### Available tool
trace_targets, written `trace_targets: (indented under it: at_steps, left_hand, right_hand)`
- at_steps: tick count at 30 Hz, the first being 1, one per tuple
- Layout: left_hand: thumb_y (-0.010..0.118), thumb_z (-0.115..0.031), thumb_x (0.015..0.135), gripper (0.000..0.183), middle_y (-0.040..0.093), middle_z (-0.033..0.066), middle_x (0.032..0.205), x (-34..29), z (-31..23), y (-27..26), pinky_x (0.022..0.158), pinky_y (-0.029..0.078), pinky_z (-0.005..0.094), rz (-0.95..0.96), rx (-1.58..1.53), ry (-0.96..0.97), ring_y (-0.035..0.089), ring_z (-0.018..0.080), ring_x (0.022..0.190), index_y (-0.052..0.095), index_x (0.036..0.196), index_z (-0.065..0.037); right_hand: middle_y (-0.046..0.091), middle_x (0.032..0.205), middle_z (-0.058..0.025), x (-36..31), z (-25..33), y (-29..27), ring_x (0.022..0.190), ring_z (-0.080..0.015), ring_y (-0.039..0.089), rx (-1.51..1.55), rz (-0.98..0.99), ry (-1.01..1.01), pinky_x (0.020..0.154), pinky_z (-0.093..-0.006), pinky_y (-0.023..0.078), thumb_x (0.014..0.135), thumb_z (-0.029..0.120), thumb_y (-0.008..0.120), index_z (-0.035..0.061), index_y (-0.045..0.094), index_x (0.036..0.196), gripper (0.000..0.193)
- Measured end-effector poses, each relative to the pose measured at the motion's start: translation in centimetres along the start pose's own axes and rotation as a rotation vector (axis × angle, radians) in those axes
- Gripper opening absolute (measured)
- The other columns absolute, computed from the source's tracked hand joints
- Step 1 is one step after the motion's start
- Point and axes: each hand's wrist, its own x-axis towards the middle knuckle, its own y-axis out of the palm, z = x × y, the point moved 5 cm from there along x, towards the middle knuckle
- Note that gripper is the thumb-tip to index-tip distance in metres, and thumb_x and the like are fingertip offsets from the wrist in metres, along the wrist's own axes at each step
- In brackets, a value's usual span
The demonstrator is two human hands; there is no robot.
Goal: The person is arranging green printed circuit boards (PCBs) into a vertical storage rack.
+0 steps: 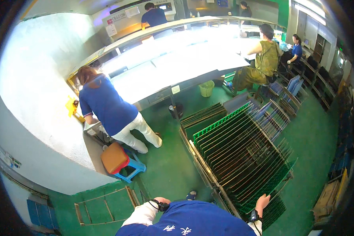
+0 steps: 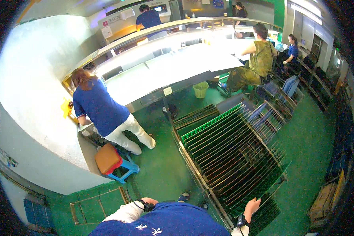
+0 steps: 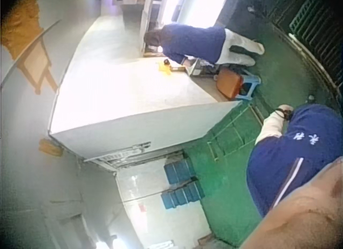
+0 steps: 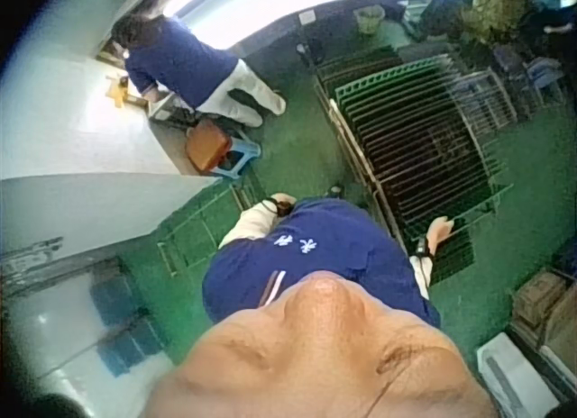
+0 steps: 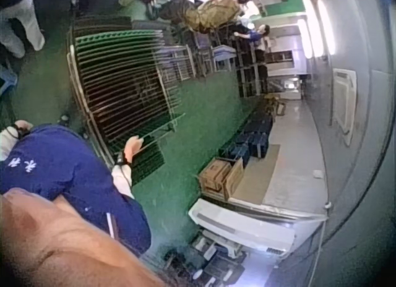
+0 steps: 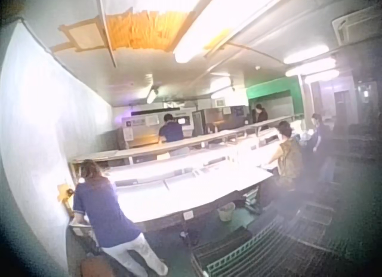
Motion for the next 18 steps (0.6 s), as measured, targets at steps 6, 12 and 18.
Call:
trace_targets:
  at_steps: [6, 12, 18]
  left_hand:
    - [0.052, -0.031, 0.092, 0.038, 0.06, 0.0112, 0.124, -1.2, -5.7, -2.7, 0.094, 0.043, 0.0342, 0.131, -0.071, -0.05, 0.057, 0.0239, 0.111, 0.06, 0.12, -0.007]
    - [0.046, -0.027, 0.094, 0.042, 0.056, 0.0096, 0.129, -1.9, -1.4, 0.0, 0.102, 0.038, 0.031, 0.258, -0.623, -0.124, 0.053, 0.0223, 0.118, 0.049, 0.131, -0.008]
    - [0.045, -0.019, 0.092, 0.041, 0.051, 0.0071, 0.136, -4.2, -14.2, -4.8, 0.107, 0.033, 0.0282, 0.29, 0.086, -0.054, 0.046, 0.0166, 0.125, 0.047, 0.132, -0.008]
  right_hand:
    - [0.06, 0.095, -0.0319, -1.2, 3.2, -3.1, 0.091, -0.0509, 0.056, 0.025, -0.06, 0.019, 0.076, -0.0549, 0.043, 0.088, 0.026, 0.052, -0.0051, 0.055, 0.098, 0.033]
    - [0.061, 0.092, -0.0291, -0.9, 4.1, -1.3, 0.09, -0.0498, 0.056, 0.06, -0.004, 0.039, 0.074, -0.0542, 0.044, 0.089, 0.024, 0.052, -0.0017, 0.054, 0.103, 0.029]
    - [0.062, 0.099, -0.027, -0.9, 2.2, -1.9, 0.091, -0.046, 0.059, 0.073, -0.089, 0.078, 0.076, -0.0528, 0.047, 0.091, 0.026, 0.05, -0.0028, 0.054, 0.112, 0.035]
